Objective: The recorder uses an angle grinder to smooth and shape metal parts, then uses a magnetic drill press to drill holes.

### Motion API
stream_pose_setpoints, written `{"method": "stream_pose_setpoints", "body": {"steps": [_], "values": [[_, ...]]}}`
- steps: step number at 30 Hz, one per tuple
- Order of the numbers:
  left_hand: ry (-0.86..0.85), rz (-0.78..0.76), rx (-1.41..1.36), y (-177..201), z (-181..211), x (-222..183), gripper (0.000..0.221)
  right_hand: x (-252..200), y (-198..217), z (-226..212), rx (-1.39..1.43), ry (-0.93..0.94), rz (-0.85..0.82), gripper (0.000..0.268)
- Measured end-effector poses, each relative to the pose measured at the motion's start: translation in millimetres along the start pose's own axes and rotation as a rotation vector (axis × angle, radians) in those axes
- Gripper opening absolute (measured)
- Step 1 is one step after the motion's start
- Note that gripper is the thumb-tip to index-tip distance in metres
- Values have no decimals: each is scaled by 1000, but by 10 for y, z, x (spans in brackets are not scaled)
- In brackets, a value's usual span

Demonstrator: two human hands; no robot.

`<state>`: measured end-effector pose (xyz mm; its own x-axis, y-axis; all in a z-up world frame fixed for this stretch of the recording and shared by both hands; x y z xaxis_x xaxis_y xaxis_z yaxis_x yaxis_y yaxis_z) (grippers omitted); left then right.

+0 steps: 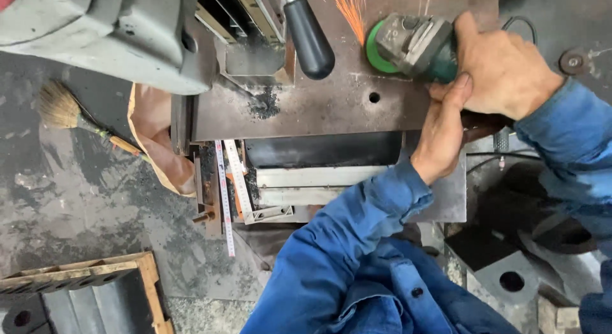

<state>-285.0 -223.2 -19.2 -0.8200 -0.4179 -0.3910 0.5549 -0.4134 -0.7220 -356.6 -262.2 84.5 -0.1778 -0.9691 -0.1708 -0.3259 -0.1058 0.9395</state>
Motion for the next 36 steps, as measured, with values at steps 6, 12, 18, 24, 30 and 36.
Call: {"method": "stream_pose_setpoints", "body": {"steps": [6,12,18,24,30,36], "values": [[17,-2,-7,57,-146,20,62,-12,105,33,-72,-144,-62,90],[101,21,-42,187,-148,175,68,83,97,0,-108,144,204,74],[105,69,-68,124,291,99,71,257,-13,-88,-61,-31,-45,85],[72,54,-61,225,358,172,68,424,-117,-83,-88,16,-58,88],[67,43,-95,272,251,241,63,457,182,-127,-131,-33,2,96],[140,77,-60,306,303,359,61,607,109,18,-156,34,109,67]]}}
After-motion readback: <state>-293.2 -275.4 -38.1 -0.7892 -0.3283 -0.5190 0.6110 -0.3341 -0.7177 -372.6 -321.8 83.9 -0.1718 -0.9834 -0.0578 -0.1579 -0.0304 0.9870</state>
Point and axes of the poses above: each hand's wrist, its own x-axis towards the middle knuckle, its own y-axis out of the back of the hand, z = x × y, the point moved 10 cm from there along x, towards the middle knuckle, and after that the axes turned 11 degrees about y, right-handed, at the moved point
